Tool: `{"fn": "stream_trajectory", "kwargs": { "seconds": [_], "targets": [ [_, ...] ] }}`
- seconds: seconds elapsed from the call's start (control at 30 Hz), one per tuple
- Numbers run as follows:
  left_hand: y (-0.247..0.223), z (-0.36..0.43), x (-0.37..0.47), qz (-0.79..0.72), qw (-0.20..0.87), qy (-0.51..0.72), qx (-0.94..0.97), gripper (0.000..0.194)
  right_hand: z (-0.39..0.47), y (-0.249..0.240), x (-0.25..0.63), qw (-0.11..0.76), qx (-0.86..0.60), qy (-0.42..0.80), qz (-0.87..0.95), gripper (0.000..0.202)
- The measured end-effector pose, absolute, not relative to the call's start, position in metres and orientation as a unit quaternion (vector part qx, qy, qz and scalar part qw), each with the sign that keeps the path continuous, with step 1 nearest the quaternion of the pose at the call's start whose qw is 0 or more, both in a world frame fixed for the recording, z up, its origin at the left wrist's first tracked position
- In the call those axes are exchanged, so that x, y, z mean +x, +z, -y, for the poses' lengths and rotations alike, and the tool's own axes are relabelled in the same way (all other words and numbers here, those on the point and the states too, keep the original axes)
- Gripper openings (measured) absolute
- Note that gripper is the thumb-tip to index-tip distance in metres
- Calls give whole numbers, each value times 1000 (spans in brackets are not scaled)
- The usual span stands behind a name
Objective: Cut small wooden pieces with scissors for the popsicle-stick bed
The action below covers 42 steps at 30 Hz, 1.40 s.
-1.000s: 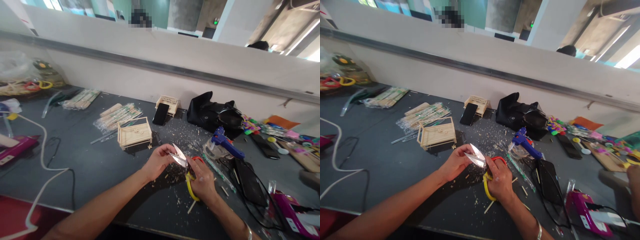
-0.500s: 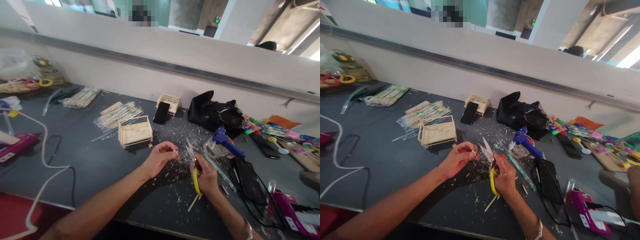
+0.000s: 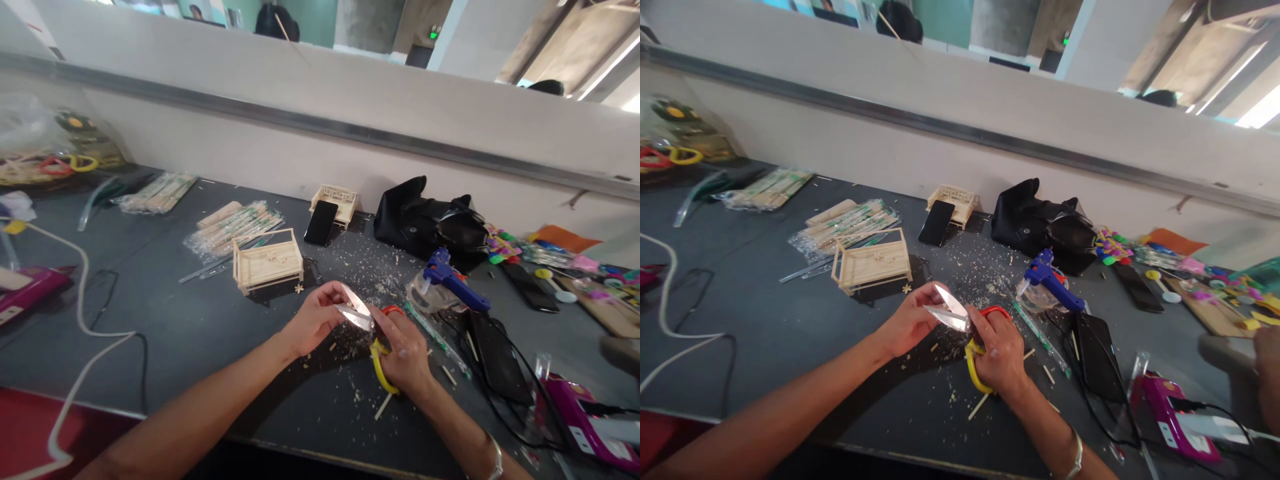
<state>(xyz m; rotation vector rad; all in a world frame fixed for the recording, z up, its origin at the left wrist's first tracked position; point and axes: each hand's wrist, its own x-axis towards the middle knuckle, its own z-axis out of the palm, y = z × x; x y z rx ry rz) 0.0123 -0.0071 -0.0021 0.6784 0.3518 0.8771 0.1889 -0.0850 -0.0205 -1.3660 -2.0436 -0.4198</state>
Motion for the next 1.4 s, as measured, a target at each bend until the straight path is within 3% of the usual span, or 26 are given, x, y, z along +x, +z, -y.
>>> {"fn": "stream_trajectory", "kwargs": {
  "seconds": [0.63, 1.4],
  "targets": [
    [-3, 4, 8, -175, 866, 347, 313, 26, 88, -24, 191, 296, -528, -159, 780, 66],
    [-6, 2, 9, -183, 869, 344, 305, 30, 87, -24, 193, 296, -518, -173, 784, 61]
  ]
}}
